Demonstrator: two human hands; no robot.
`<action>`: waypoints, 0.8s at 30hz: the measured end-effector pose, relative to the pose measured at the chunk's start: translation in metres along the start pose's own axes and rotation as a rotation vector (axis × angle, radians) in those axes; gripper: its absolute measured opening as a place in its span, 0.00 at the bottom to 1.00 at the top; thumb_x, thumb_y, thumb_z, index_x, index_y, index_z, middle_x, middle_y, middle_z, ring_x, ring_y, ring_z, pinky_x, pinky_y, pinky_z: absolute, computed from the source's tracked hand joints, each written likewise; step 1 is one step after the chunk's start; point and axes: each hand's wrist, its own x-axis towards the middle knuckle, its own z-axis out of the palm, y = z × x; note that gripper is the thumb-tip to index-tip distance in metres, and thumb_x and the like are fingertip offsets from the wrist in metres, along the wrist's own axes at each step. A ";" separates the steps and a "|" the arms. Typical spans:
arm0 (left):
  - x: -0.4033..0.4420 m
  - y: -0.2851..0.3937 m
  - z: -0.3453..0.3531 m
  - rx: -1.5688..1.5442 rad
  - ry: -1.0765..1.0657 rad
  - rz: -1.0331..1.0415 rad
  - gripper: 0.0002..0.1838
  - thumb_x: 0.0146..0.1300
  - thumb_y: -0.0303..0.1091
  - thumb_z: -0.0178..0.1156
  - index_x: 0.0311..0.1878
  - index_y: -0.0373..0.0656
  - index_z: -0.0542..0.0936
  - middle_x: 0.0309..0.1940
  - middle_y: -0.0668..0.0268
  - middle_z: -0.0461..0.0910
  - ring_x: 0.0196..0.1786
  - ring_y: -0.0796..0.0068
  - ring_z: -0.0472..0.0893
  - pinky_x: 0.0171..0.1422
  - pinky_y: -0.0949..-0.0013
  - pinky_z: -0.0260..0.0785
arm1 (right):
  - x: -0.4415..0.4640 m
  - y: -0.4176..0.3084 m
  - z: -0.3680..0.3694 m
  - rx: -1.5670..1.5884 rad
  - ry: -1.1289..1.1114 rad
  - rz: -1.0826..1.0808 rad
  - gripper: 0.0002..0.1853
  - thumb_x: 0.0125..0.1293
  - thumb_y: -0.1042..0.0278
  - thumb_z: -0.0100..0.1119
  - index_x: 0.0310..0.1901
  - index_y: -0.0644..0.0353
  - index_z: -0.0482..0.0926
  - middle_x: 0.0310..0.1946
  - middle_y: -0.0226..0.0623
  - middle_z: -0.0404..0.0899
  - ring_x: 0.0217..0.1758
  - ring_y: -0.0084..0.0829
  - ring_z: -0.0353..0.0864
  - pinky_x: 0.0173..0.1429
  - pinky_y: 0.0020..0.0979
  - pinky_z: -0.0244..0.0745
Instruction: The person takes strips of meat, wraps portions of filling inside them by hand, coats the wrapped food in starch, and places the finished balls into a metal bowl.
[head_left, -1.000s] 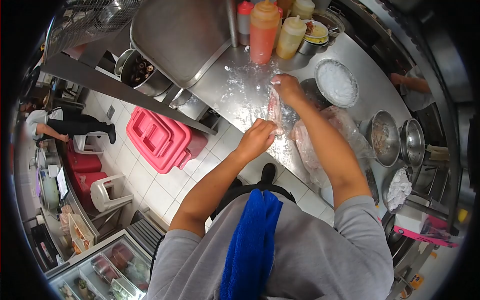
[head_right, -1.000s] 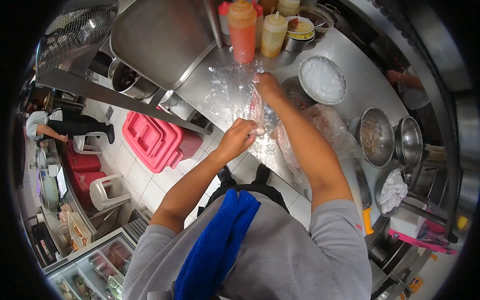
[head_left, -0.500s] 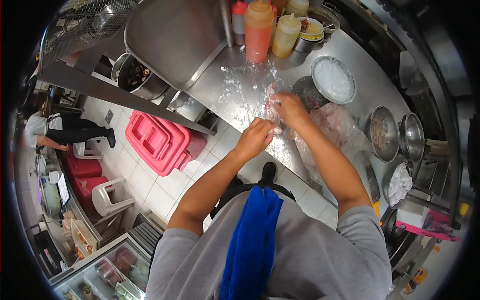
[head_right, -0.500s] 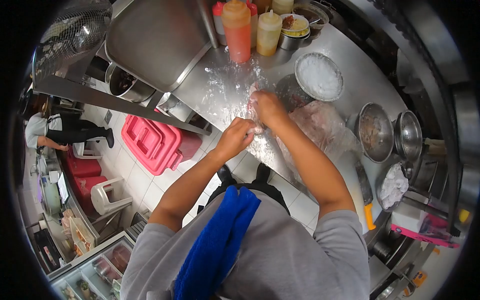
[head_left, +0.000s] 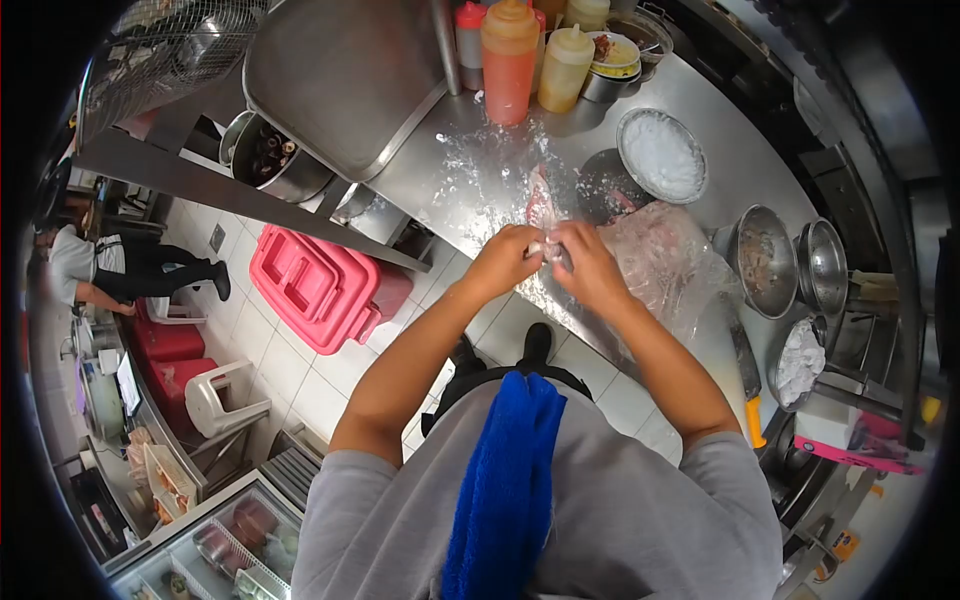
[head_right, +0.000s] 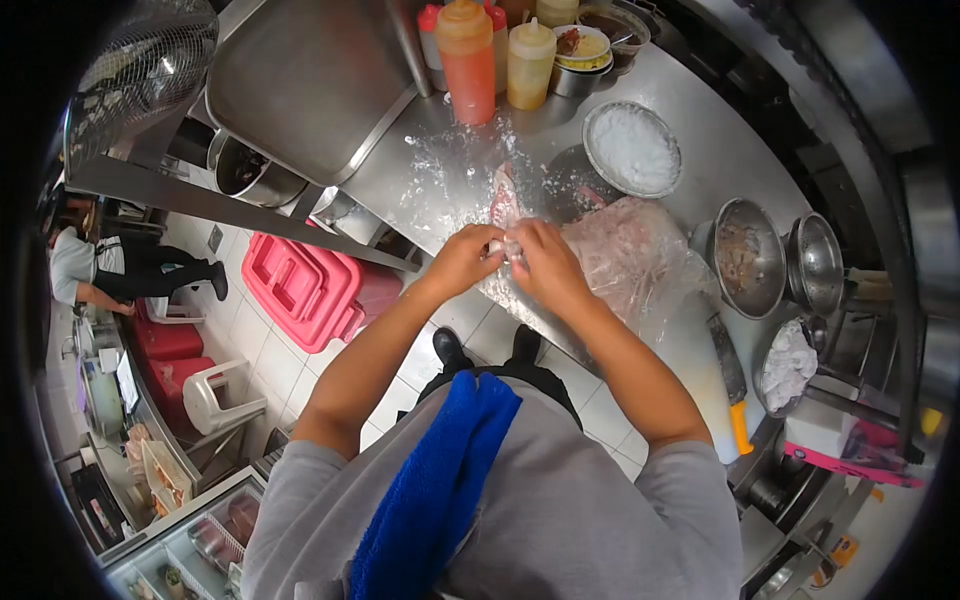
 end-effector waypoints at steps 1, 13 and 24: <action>0.003 -0.001 -0.003 0.000 -0.002 0.000 0.14 0.54 0.27 0.63 0.45 0.38 0.80 0.39 0.58 0.80 0.38 0.62 0.79 0.44 0.65 0.72 | -0.007 0.000 0.005 0.001 0.001 0.002 0.21 0.50 0.78 0.61 0.49 0.55 0.74 0.50 0.42 0.74 0.55 0.46 0.73 0.56 0.42 0.72; 0.017 -0.014 -0.016 -0.056 -0.076 -0.068 0.16 0.52 0.31 0.65 0.45 0.39 0.81 0.40 0.58 0.77 0.38 0.62 0.78 0.45 0.65 0.72 | 0.001 0.018 0.021 -0.136 -0.004 -0.087 0.20 0.49 0.77 0.60 0.47 0.58 0.74 0.39 0.40 0.75 0.46 0.44 0.74 0.48 0.41 0.73; 0.008 0.000 -0.018 0.421 0.006 0.426 0.26 0.49 0.28 0.66 0.54 0.42 0.74 0.53 0.60 0.73 0.52 0.57 0.74 0.57 0.62 0.69 | 0.041 0.053 0.006 0.213 -0.316 0.252 0.15 0.52 0.69 0.64 0.43 0.59 0.78 0.41 0.46 0.77 0.45 0.45 0.79 0.51 0.37 0.73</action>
